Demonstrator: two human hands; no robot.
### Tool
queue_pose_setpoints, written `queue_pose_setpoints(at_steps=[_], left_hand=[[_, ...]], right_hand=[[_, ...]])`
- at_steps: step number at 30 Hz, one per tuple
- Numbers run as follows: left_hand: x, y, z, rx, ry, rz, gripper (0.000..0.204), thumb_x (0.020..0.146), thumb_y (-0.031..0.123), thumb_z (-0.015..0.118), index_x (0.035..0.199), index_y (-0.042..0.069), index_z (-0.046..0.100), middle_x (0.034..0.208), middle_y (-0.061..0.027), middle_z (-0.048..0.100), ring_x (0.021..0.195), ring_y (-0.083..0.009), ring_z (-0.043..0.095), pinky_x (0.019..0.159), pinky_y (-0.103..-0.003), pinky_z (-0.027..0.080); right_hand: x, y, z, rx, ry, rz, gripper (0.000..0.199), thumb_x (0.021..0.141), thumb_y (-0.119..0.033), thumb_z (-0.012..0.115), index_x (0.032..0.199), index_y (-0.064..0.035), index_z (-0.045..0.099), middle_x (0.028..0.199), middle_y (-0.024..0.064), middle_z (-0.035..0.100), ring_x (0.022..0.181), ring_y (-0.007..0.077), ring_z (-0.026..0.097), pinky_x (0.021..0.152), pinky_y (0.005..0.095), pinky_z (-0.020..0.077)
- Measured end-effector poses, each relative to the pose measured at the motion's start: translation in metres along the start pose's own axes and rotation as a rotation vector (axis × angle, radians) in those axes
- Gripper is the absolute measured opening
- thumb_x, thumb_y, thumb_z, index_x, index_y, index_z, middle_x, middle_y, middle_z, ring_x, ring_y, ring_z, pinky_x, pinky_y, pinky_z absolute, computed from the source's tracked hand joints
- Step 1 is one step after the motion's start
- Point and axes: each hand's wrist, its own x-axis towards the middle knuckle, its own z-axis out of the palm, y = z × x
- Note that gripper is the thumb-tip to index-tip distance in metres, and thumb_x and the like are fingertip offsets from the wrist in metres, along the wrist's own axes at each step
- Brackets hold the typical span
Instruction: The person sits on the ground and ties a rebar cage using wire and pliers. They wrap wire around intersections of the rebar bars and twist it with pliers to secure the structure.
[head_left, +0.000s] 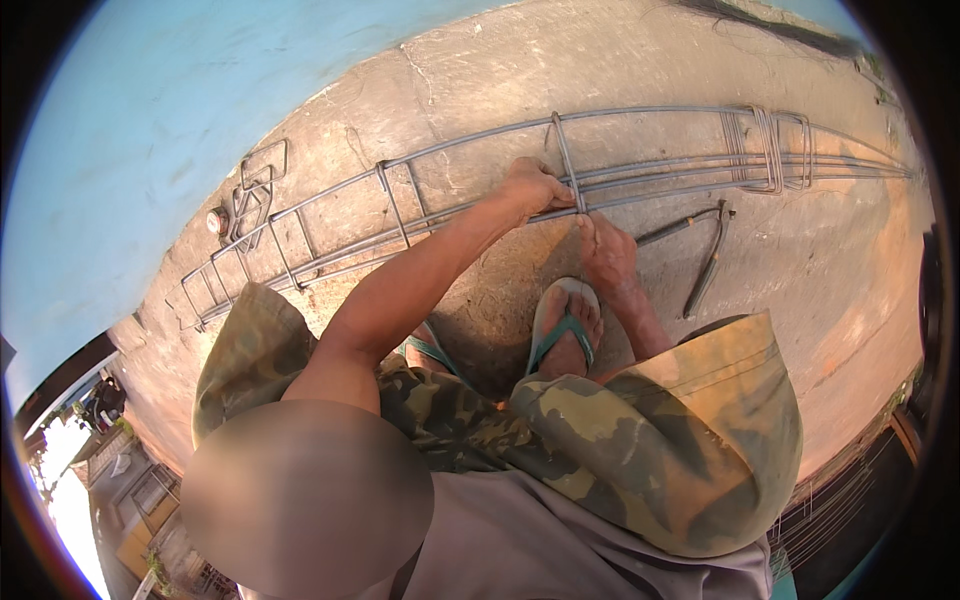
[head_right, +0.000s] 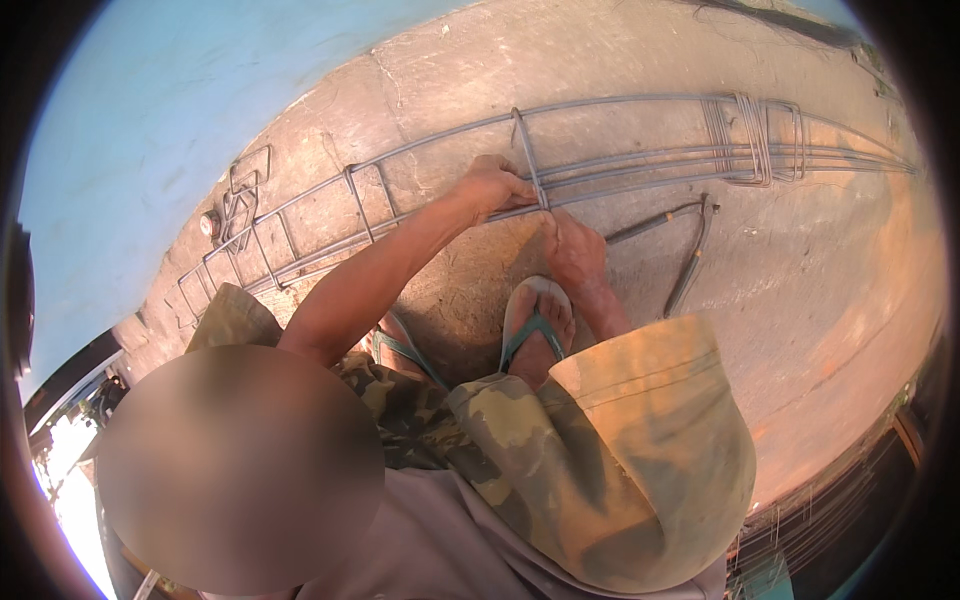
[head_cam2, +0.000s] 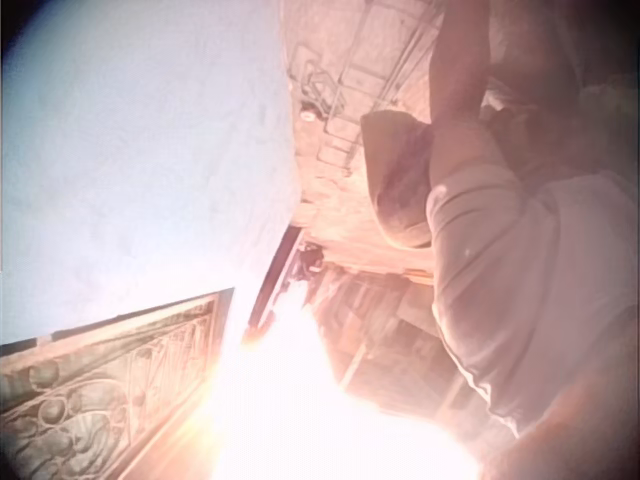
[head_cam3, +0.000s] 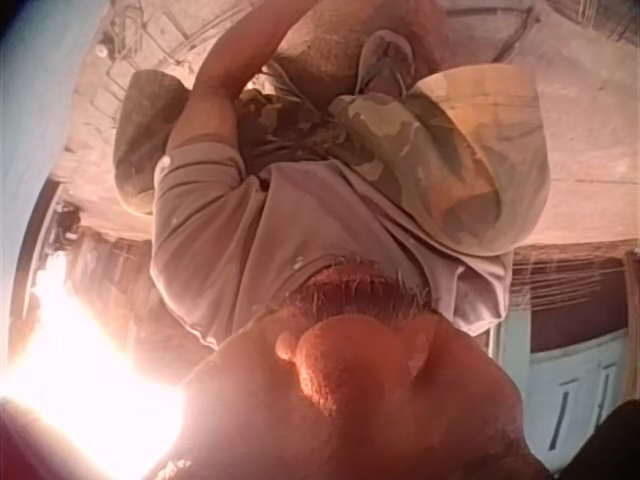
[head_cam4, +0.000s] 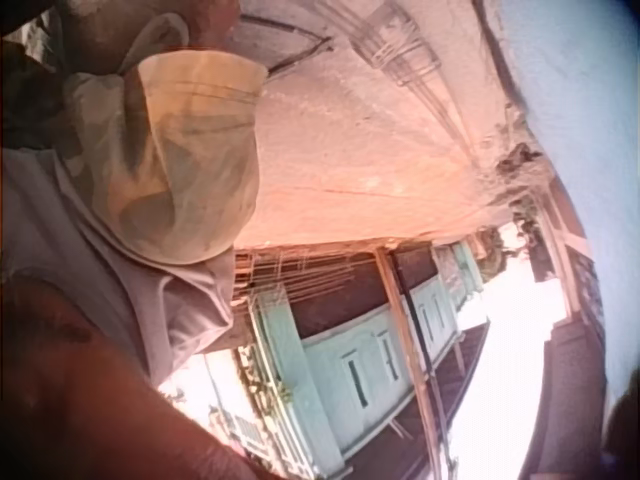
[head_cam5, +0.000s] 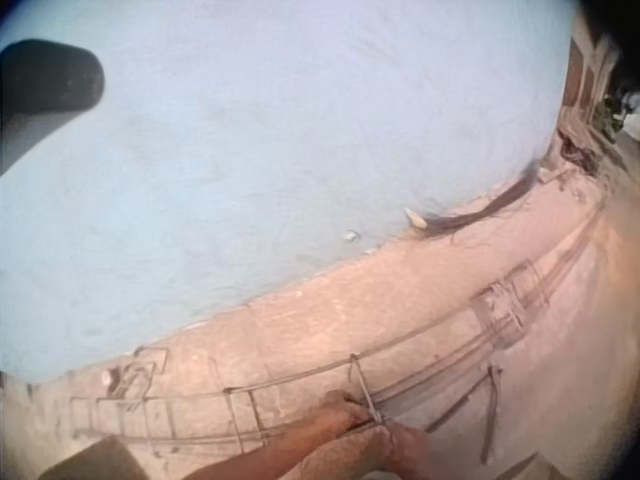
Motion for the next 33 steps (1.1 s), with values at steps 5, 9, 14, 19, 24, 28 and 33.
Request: queue_pose_setpoints(at_steps=[5, 9, 14, 19, 24, 28, 33], left_hand=[[-0.028, -0.012, 0.018, 0.01, 0.261, 0.353, 0.031, 0.076, -0.005, 0.072, 0.099, -0.007, 0.052, 0.08, -0.0174, 0.065, 0.071, -0.0243, 0.069, 0.062, -0.033, 0.058], [-0.057, -0.035, 0.022, 0.392, 0.377, 0.887, 0.03, 0.079, -0.003, 0.069, 0.103, -0.001, 0.052, 0.082, -0.0144, 0.066, 0.073, -0.0199, 0.069, 0.065, -0.033, 0.057], [-0.054, -0.049, -0.01, 0.691, 0.102, 1.206, 0.03, 0.083, 0.004, 0.069, 0.109, 0.0, 0.054, 0.096, -0.0138, 0.069, 0.076, -0.0169, 0.068, 0.065, -0.032, 0.056], [-0.038, -0.007, -0.014, 0.318, -0.152, 0.373, 0.026, 0.091, 0.018, 0.067, 0.108, -0.002, 0.066, 0.093, -0.0089, 0.071, 0.071, -0.0146, 0.064, 0.058, -0.029, 0.051], [-0.032, 0.006, -0.017, 0.423, -0.395, 0.231, 0.026, 0.091, 0.026, 0.069, 0.089, 0.0, 0.074, 0.07, -0.0034, 0.065, 0.063, -0.0127, 0.057, 0.055, -0.028, 0.046], [-0.022, -0.016, -0.013, 0.513, -0.293, 0.497, 0.027, 0.091, 0.028, 0.07, 0.09, 0.002, 0.075, 0.065, -0.0026, 0.061, 0.06, -0.0112, 0.054, 0.054, -0.031, 0.044], [-0.021, -0.015, -0.005, 0.507, -0.251, 0.459, 0.028, 0.09, 0.031, 0.071, 0.086, 0.003, 0.074, 0.062, -0.0031, 0.058, 0.059, -0.0111, 0.051, 0.056, -0.031, 0.044]], right_hand=[[-0.001, 0.0, 0.001, -0.02, 0.012, 0.026, 0.021, 0.098, -0.024, 0.054, 0.089, -0.0062, 0.061, 0.075, 0.0201, 0.064, 0.069, 0.0418, 0.063, 0.057, 0.0478, 0.0496], [0.0, -0.008, 0.003, -0.027, -0.019, 0.082, 0.023, 0.098, -0.026, 0.053, 0.09, -0.0068, 0.061, 0.076, 0.0201, 0.064, 0.069, 0.0427, 0.063, 0.058, 0.049, 0.0494], [-0.003, -0.002, 0.005, -0.028, 0.024, 0.035, 0.024, 0.098, -0.028, 0.053, 0.091, -0.0068, 0.061, 0.076, 0.0203, 0.064, 0.069, 0.0431, 0.062, 0.059, 0.0501, 0.0494], [-0.004, -0.001, 0.008, -0.02, 0.056, 0.051, 0.023, 0.098, -0.027, 0.054, 0.091, -0.0069, 0.063, 0.074, 0.0212, 0.063, 0.068, 0.044, 0.061, 0.058, 0.0502, 0.0485], [-0.001, -0.006, 0.002, 0.023, 0.016, 0.082, 0.019, 0.097, -0.022, 0.055, 0.092, -0.0066, 0.063, 0.076, 0.0233, 0.062, 0.072, 0.0463, 0.06, 0.06, 0.0507, 0.0478], [-0.014, -0.029, -0.01, 0.185, 0.008, 0.242, 0.018, 0.098, -0.021, 0.053, 0.098, -0.005, 0.063, 0.083, 0.0237, 0.065, 0.078, 0.047, 0.061, 0.066, 0.0514, 0.0484], [-0.025, -0.04, -0.03, -0.035, -0.17, 0.168, 0.019, 0.093, -0.012, 0.052, 0.106, -0.002, 0.06, 0.09, 0.0235, 0.067, 0.08, 0.0459, 0.064, 0.069, 0.0519, 0.0495]])
